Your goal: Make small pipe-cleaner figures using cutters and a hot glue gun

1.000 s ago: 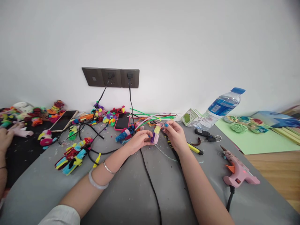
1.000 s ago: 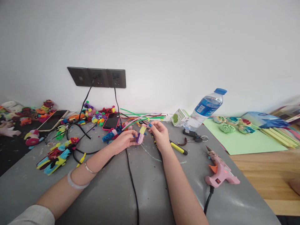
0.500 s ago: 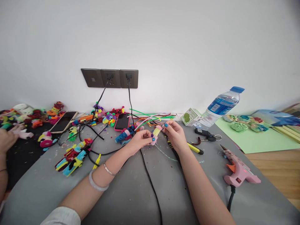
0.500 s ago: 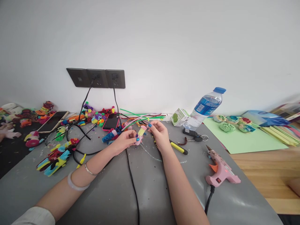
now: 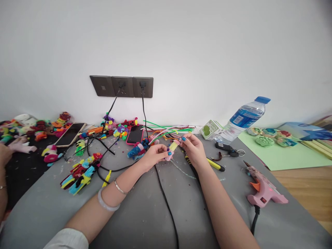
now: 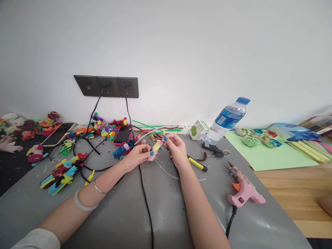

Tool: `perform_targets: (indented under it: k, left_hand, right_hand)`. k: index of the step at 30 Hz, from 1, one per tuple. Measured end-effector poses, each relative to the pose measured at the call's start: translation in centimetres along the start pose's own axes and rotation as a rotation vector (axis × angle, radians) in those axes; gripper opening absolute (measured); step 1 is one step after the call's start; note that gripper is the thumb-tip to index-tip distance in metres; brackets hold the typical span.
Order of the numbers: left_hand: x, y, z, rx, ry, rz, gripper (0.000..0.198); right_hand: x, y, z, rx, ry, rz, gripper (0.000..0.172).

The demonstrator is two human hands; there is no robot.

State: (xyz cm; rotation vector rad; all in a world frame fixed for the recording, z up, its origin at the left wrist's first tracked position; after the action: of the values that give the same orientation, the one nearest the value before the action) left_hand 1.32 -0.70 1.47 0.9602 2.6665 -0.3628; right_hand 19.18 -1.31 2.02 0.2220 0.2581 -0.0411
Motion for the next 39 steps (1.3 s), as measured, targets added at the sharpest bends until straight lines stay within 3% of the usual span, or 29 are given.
perform_targets:
  k: [13, 32, 36, 39]
  left_hand:
    - [-0.13, -0.14, -0.28, 0.015, -0.089, -0.049, 0.048]
    - [-0.21, -0.17, -0.42, 0.001, -0.095, -0.017, 0.05]
    - [-0.34, -0.26, -0.5, -0.063, -0.044, -0.027, 0.048]
    - [-0.03, -0.06, -0.23, -0.189, 0.054, -0.057, 0.044]
  right_hand:
    - [-0.2, -0.08, 0.34, -0.007, -0.044, -0.005, 0.032]
    - [-0.09, -0.1, 0.27, -0.001, -0.007, -0.002, 0.027]
    - [-0.31, -0.39, 0.36, 0.032, -0.052, 0.064, 0.022]
    - [-0.61, -0.62, 0.4, 0.031, -0.102, 0.158, 0.02]
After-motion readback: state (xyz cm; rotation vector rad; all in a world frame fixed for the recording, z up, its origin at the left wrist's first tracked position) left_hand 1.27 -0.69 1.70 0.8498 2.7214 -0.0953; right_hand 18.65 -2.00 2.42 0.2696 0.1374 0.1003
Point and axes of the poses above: each hand's wrist, its own y-axis towards the middle knuckle, its own x-axis out of the back of the hand, z = x × y, the point moved 1 cm from there along y, towards the middle knuckle, and after that the axes turned 6 degrees about z, right-handed, at the moved point
